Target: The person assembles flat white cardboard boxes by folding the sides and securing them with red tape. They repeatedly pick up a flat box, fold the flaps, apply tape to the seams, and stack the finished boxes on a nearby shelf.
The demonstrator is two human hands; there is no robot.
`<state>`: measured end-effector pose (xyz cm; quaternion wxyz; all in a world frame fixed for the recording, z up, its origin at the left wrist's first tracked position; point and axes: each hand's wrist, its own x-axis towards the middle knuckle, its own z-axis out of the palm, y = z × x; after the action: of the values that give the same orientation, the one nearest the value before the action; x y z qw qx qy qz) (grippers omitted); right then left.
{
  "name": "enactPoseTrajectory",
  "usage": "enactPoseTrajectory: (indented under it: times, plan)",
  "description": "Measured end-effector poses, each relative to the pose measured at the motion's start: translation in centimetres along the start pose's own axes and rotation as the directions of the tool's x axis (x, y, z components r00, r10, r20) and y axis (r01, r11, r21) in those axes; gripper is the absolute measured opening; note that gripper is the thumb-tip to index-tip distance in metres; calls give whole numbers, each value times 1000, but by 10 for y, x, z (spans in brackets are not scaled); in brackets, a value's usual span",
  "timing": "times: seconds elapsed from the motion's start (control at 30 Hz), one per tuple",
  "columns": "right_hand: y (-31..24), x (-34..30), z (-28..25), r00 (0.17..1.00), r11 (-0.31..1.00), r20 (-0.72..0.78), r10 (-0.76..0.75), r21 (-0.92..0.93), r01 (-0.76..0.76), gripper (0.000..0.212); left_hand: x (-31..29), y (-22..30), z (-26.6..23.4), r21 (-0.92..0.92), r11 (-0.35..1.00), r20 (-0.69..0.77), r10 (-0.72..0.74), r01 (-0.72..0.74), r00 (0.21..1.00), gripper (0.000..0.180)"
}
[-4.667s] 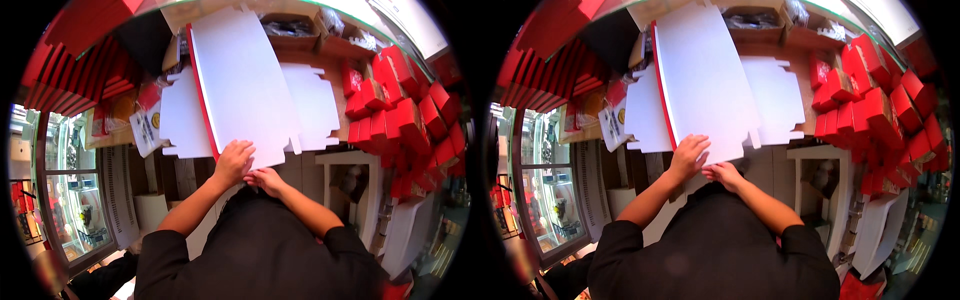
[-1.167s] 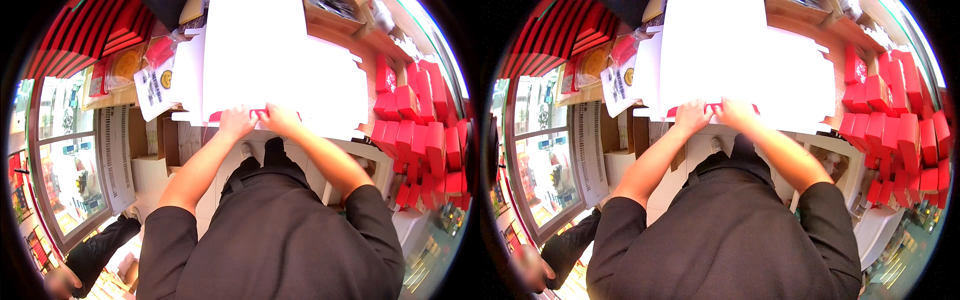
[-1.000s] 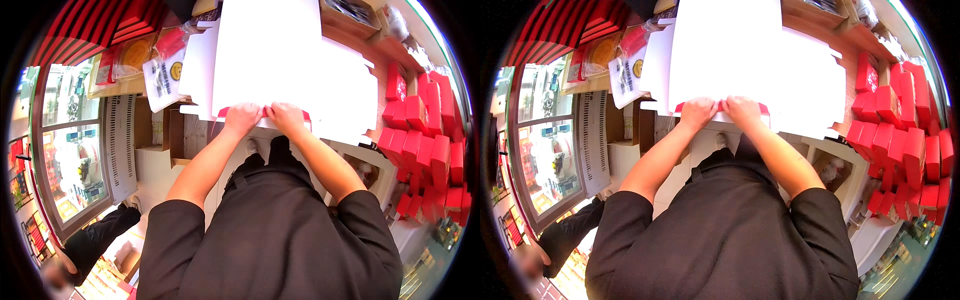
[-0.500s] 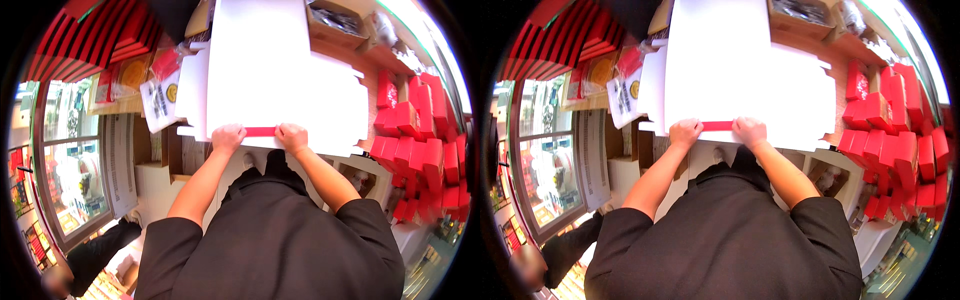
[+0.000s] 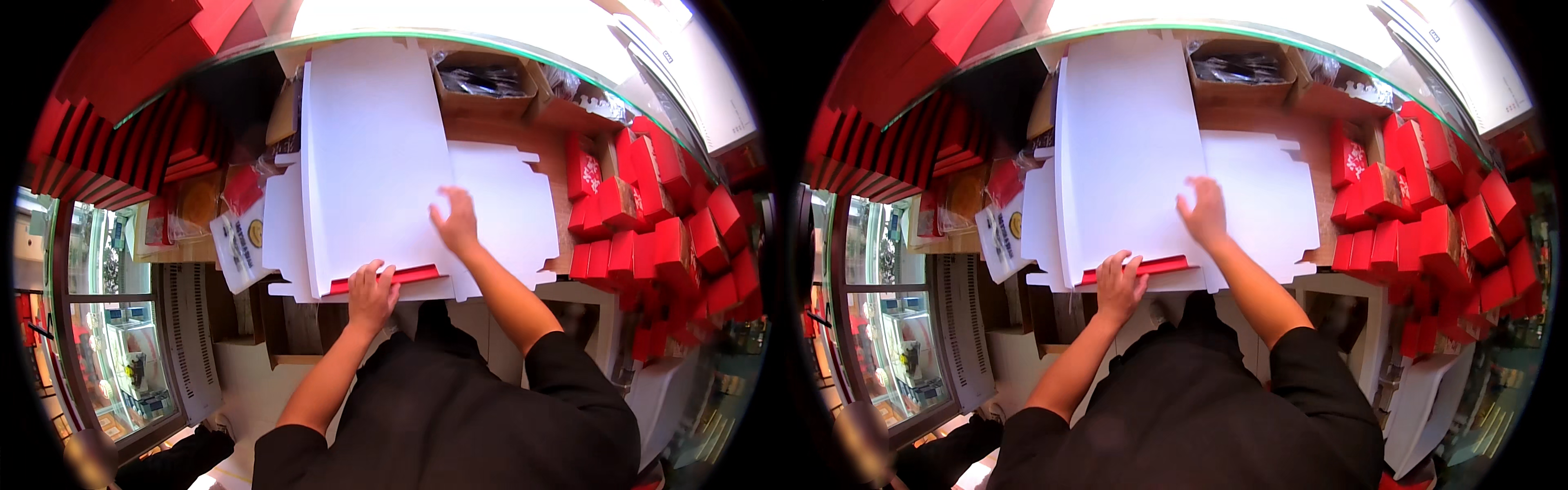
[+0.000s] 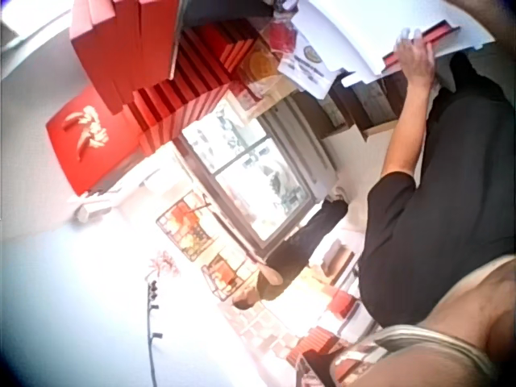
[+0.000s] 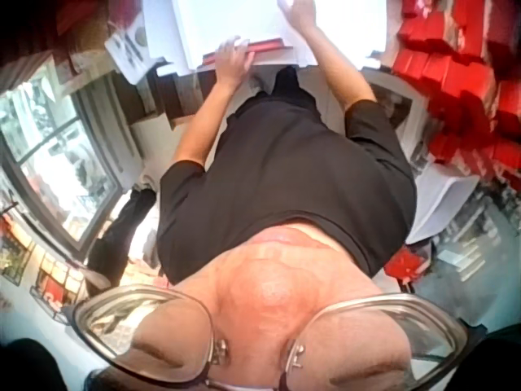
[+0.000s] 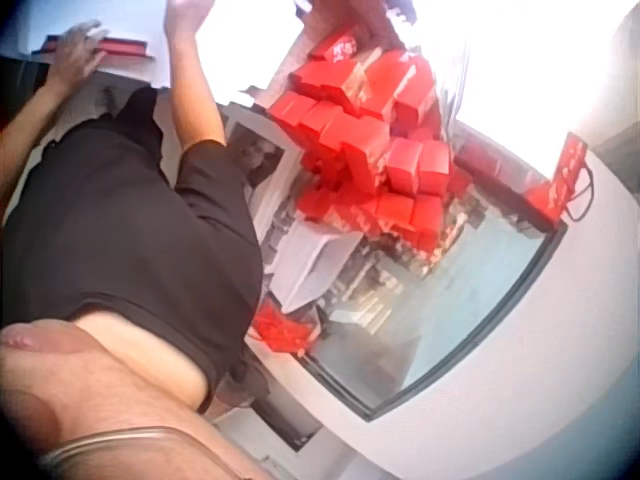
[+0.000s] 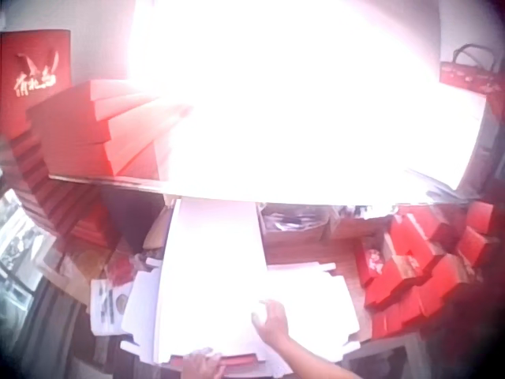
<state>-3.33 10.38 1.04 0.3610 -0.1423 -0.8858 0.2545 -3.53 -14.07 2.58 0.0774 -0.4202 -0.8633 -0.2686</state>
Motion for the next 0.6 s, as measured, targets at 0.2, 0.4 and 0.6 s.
enactPoseTrajectory:
  times: [0.2,0.4,0.6]
  plan:
    - [43,86,19,485,282,485,728,432,-856,44,-8,-3,-1,-26,998,140,53,-50,989,49]
    - [-33,83,-55,695,378,376,613,633,-676,32,-27,15,-29,-57,996,5,69,-69,998,39]
    - [-16,5,-137,679,125,390,622,806,-578,27,-17,-47,-47,118,964,-38,242,-236,969,26]
